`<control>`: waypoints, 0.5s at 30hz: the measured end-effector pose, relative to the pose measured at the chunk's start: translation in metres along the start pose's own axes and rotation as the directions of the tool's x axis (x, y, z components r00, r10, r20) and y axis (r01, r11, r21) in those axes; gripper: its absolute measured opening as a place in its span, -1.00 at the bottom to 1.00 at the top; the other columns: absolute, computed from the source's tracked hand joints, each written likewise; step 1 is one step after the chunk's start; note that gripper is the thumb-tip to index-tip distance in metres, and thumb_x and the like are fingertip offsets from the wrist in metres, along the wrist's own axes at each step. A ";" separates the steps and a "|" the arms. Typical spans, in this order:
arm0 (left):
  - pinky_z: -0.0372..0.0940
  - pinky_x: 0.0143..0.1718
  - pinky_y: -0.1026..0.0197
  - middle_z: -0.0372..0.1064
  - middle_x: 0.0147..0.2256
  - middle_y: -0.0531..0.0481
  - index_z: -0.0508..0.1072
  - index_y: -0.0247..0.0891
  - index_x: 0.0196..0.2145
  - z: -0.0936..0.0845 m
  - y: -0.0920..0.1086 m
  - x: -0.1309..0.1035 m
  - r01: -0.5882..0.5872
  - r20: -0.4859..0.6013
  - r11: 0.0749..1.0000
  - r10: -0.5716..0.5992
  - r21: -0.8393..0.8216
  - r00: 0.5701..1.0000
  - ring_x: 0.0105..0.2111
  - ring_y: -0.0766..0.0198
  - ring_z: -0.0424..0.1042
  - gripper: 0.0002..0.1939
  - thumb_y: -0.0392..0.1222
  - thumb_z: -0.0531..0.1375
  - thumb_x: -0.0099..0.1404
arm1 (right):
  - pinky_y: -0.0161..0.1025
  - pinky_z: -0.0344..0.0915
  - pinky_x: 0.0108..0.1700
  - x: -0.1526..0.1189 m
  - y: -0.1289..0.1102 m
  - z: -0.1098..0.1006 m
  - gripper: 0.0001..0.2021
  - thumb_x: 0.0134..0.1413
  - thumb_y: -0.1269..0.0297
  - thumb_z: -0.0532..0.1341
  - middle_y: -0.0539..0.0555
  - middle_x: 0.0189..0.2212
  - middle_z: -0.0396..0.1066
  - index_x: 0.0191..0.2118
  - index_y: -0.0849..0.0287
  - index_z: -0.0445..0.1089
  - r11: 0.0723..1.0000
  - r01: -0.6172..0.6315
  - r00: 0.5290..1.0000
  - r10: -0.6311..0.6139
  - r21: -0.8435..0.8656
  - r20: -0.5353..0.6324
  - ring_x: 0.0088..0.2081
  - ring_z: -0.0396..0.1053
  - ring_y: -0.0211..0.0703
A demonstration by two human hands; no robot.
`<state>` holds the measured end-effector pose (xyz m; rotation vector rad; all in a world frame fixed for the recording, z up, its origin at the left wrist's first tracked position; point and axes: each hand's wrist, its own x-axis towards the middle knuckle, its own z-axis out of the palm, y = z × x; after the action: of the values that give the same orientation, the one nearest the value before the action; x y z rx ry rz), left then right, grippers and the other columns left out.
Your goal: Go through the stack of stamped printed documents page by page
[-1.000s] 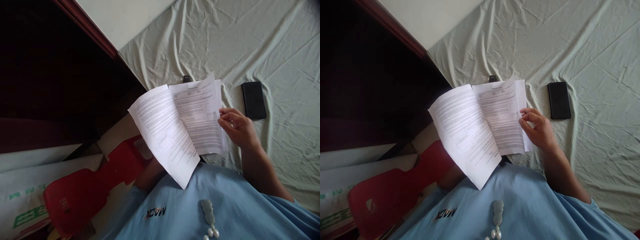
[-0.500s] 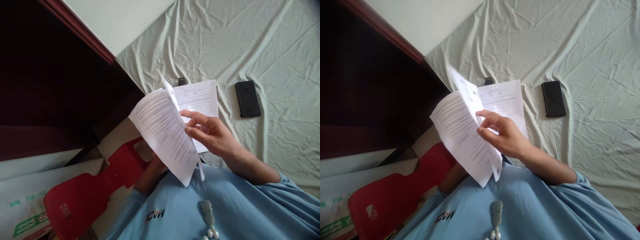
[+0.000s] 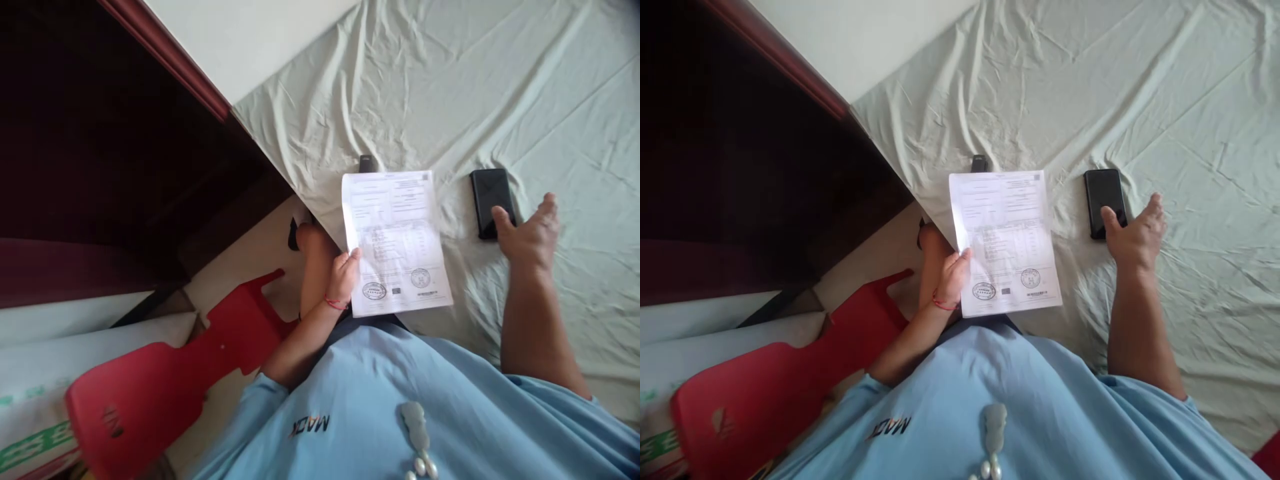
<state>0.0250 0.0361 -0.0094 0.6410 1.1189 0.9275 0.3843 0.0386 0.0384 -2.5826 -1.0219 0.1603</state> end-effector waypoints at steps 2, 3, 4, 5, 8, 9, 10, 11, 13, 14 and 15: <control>0.49 0.00 0.05 0.62 -0.34 -0.11 0.62 -0.32 -0.25 -0.001 -0.003 -0.003 -0.004 -0.021 1.000 0.004 0.006 1.000 -0.07 -0.04 0.62 -0.41 0.33 0.47 0.12 | 0.05 0.05 0.36 -0.002 -0.002 0.006 0.08 0.15 0.04 0.42 0.62 0.48 0.04 0.55 0.56 -0.11 0.999 -0.001 0.999 0.000 0.032 0.040 0.44 0.08 0.40; 0.48 0.00 0.06 0.63 -0.33 -0.11 0.62 -0.31 -0.24 -0.002 -0.004 -0.004 -0.010 -0.028 1.000 0.010 0.013 1.000 -0.07 -0.03 0.62 -0.42 0.32 0.46 0.14 | 0.05 0.05 0.34 -0.003 -0.005 0.008 0.12 0.12 0.02 0.44 0.60 0.48 0.05 0.55 0.55 -0.11 0.999 -0.002 0.999 0.000 0.037 0.049 0.43 0.09 0.41; 0.48 0.01 0.06 0.63 -0.32 -0.11 0.62 -0.31 -0.23 -0.002 -0.005 -0.006 -0.016 -0.030 1.000 0.017 0.022 0.999 -0.06 -0.03 0.62 -0.41 0.33 0.45 0.15 | 0.06 0.05 0.33 -0.005 -0.009 0.010 0.14 0.10 0.02 0.46 0.60 0.46 0.09 0.55 0.54 -0.09 0.999 -0.007 0.999 0.005 0.034 0.051 0.41 0.10 0.42; 0.48 0.02 0.06 0.64 -0.30 -0.12 0.62 -0.31 -0.22 -0.002 -0.005 -0.007 -0.022 -0.028 0.999 0.023 0.031 0.999 -0.05 -0.03 0.62 -0.41 0.33 0.45 0.16 | 0.07 0.05 0.31 -0.005 -0.013 0.011 0.13 0.08 0.02 0.48 0.60 0.44 0.14 0.55 0.53 -0.06 1.000 -0.010 0.998 0.009 0.025 0.054 0.38 0.12 0.43; 0.46 0.09 0.02 0.66 -0.20 -0.16 0.64 -0.32 -0.17 -0.001 -0.004 -0.009 -0.033 0.001 0.999 0.033 0.043 0.999 -0.01 -0.05 0.61 -0.39 0.34 0.43 0.18 | 0.10 0.03 0.25 -0.002 -0.022 0.016 0.08 0.05 0.03 0.50 0.61 0.35 0.26 0.52 0.48 0.03 1.000 -0.005 0.999 0.005 -0.007 0.041 0.27 0.18 0.41; 0.45 0.11 0.00 0.66 -0.15 -0.18 0.65 -0.32 -0.14 -0.001 -0.004 -0.009 -0.037 0.011 0.998 0.037 0.043 0.999 0.00 -0.06 0.61 -0.39 0.34 0.43 0.19 | 0.10 0.03 0.24 0.000 -0.023 0.018 0.08 0.03 0.02 0.51 0.62 0.33 0.28 0.51 0.47 0.06 1.000 -0.002 1.000 0.002 -0.015 0.027 0.25 0.19 0.41; 0.44 0.14 -0.02 0.66 -0.12 -0.19 0.65 -0.32 -0.13 -0.001 -0.004 -0.009 -0.043 0.016 0.998 0.042 0.042 0.999 0.01 -0.06 0.61 -0.38 0.33 0.43 0.19 | 0.11 0.03 0.22 0.001 -0.023 0.020 0.10 0.00 0.02 0.53 0.64 0.31 0.28 0.50 0.47 0.08 1.000 0.002 1.000 -0.002 -0.022 0.012 0.23 0.18 0.41; 0.42 0.16 -0.03 0.66 -0.09 -0.20 0.65 -0.32 -0.11 0.000 -0.004 -0.009 -0.049 0.018 0.998 0.048 0.040 0.999 0.02 -0.06 0.61 -0.38 0.33 0.43 0.19 | 0.13 0.03 0.21 0.002 -0.022 0.022 0.11 -0.03 0.02 0.54 0.65 0.30 0.28 0.50 0.46 0.09 1.000 0.005 1.000 -0.005 -0.027 -0.004 0.22 0.18 0.42; 0.42 0.17 -0.03 0.66 -0.09 -0.19 0.66 -0.30 -0.10 -0.001 -0.005 -0.008 -0.052 0.009 0.998 0.052 0.036 0.999 0.03 -0.06 0.60 -0.38 0.33 0.43 0.18 | 0.15 0.04 0.20 0.004 -0.019 0.027 0.10 -0.05 0.03 0.55 0.65 0.28 0.29 0.50 0.44 0.11 0.999 0.019 0.999 -0.020 -0.036 -0.026 0.21 0.17 0.42; 0.43 0.16 -0.02 0.66 -0.11 -0.18 0.65 -0.30 -0.11 -0.001 -0.006 -0.008 -0.048 0.000 0.998 0.048 0.034 0.999 0.03 -0.06 0.60 -0.39 0.32 0.43 0.18 | 0.15 0.03 0.20 0.004 -0.017 0.029 0.08 -0.03 0.04 0.54 0.64 0.28 0.30 0.50 0.43 0.11 0.999 0.035 0.999 -0.036 -0.037 -0.031 0.20 0.17 0.41; 0.44 0.14 -0.01 0.66 -0.14 -0.17 0.65 -0.30 -0.12 -0.001 -0.007 -0.007 -0.042 -0.011 0.999 0.042 0.035 0.999 0.03 -0.06 0.60 -0.39 0.32 0.43 0.18 | 0.14 0.03 0.20 0.005 -0.016 0.030 0.07 -0.01 0.04 0.53 0.63 0.28 0.29 0.50 0.43 0.10 0.998 0.052 0.998 -0.054 -0.036 -0.033 0.20 0.17 0.41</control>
<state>0.0247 0.0264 -0.0123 0.6901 1.1380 0.9511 0.3707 0.0614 0.0167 -2.5778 -1.0894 0.0857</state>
